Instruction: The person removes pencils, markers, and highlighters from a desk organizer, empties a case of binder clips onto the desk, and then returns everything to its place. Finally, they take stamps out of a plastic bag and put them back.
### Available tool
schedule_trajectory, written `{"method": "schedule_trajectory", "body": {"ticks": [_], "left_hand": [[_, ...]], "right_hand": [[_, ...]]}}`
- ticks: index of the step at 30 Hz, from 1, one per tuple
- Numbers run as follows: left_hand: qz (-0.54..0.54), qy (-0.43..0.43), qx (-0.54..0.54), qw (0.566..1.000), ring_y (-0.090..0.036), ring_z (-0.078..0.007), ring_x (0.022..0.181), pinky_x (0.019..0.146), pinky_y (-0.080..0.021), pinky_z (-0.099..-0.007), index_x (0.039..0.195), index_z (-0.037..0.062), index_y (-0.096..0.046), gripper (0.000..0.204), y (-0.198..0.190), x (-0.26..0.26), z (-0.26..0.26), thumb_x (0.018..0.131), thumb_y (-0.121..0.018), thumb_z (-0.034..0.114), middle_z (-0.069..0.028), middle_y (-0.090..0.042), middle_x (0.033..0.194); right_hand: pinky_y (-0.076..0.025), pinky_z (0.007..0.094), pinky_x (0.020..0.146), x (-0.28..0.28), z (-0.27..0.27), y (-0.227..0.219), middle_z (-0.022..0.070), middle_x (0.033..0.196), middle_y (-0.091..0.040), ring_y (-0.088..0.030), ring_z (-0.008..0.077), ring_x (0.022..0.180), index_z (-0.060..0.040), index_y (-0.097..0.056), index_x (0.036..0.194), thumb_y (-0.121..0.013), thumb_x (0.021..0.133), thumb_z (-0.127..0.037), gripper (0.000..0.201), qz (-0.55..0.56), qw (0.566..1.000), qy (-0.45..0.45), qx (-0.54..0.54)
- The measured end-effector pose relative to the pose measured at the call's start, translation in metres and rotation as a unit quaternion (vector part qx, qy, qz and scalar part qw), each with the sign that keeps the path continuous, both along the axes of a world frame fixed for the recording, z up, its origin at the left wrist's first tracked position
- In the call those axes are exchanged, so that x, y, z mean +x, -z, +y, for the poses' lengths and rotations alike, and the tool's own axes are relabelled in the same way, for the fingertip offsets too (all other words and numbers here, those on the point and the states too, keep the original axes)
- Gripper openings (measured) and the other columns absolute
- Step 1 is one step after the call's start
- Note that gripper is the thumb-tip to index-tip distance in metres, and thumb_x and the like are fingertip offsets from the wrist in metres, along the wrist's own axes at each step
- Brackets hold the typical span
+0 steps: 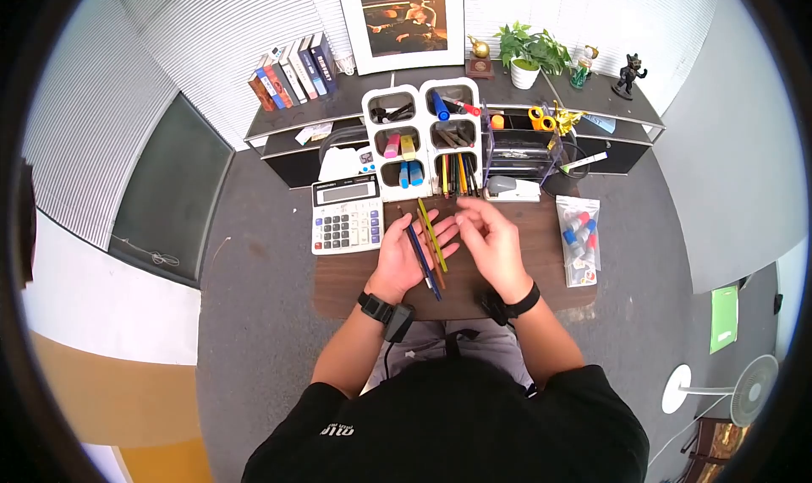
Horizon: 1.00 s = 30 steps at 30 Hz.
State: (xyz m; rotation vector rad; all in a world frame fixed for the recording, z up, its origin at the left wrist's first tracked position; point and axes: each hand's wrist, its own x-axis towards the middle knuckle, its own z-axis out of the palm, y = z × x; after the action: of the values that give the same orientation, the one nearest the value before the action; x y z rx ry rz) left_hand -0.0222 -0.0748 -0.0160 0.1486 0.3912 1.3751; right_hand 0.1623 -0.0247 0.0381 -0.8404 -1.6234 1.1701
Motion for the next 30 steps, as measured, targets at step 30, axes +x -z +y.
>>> {"method": "schedule_trajectory", "body": {"ticks": [30], "left_hand": [[0.001,0.035,0.007,0.999,-0.063,-0.0321,0.126,0.108,-0.051,-0.0509,0.143,0.0035,-0.053,0.061,0.006,-0.004,0.002,0.103,-0.052,0.049,-0.0204,-0.062,0.139]], "right_hand": [[-0.059,0.0293,0.080,0.012,-0.022,-0.023,0.0102,0.112,-0.077,-0.073,0.0137,0.096,-0.0019,-0.072,0.123,-0.069,0.101,-0.008,0.023,-0.052,0.995,-0.083,0.017]]}}
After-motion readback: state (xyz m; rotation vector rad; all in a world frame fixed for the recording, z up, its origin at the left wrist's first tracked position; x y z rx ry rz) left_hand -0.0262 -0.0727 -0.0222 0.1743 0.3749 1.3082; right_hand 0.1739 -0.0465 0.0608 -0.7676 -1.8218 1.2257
